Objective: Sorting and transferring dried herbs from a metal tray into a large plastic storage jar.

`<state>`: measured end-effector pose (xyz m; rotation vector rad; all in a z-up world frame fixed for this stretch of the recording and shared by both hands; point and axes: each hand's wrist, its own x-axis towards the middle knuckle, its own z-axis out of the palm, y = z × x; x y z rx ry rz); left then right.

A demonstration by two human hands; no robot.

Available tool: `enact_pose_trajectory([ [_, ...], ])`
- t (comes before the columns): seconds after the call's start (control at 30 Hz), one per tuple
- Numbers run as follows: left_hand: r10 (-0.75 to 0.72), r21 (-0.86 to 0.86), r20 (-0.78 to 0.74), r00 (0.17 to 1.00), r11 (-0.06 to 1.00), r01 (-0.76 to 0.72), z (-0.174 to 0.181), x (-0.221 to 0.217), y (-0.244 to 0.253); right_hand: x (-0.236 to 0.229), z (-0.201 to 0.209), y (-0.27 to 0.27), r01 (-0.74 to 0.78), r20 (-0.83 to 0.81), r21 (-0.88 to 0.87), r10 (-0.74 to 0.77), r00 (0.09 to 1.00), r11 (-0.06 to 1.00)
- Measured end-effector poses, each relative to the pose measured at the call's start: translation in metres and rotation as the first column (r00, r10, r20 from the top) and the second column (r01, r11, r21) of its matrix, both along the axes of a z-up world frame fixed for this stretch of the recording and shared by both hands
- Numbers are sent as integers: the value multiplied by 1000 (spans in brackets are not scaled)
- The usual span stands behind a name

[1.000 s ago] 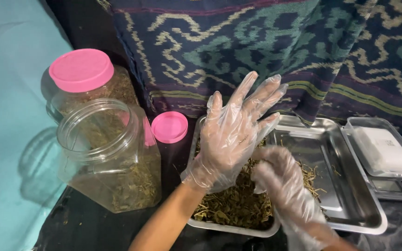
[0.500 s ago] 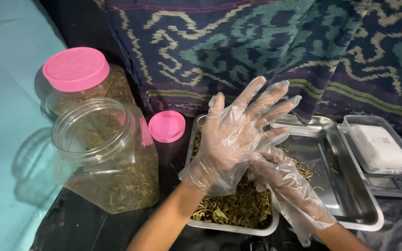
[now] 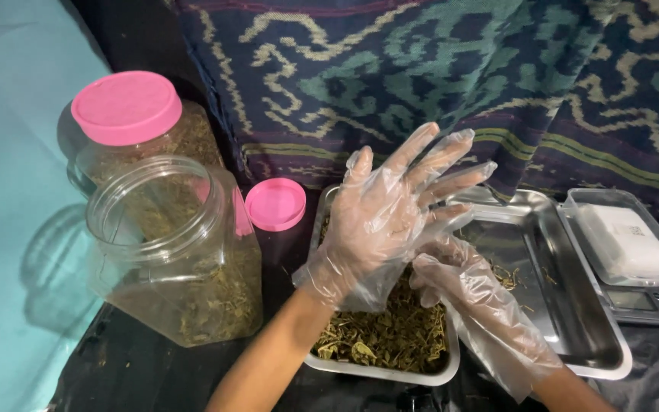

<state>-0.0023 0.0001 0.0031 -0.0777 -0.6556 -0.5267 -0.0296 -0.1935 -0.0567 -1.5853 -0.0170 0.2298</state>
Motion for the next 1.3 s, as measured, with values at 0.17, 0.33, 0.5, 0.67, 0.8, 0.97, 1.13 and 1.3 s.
enact_pose_trajectory([
  [0.17, 341, 500, -83, 936, 827, -257, 56, -23, 16, 7, 2, -12, -40, 252, -45, 50, 967, 998],
  [0.33, 181, 99, 73, 981, 977, -188, 5, 15, 49, 14, 18, -27, -74, 255, 37, 63, 965, 997],
  [0.5, 488, 281, 265, 832, 786, -550, 18, 8, 62, 49, 10, -50, -327, 358, 78, 279, 891, 942],
  [0.67, 576, 301, 466, 672, 611, -732, 17, 15, 70, 60, 41, -42, -197, 350, -518, 416, 839, 833],
  [0.8, 613, 354, 378, 693, 596, -721, 21, 11, 70, 42, 64, -15, -253, 381, -625, 572, 727, 738],
  [0.97, 677, 393, 356, 645, 517, -760, 22, 10, 68, 39, 59, 16, -76, 328, -903, 794, 511, 422],
  [1.13, 687, 424, 352, 635, 488, -763, 18, 14, 64, 52, 2, 31, -14, 355, -921, 853, 383, 390],
  [1.3, 666, 414, 333, 668, 533, -738, 15, 20, 63, 44, 17, 45, -10, 106, -992, 857, 504, 128],
])
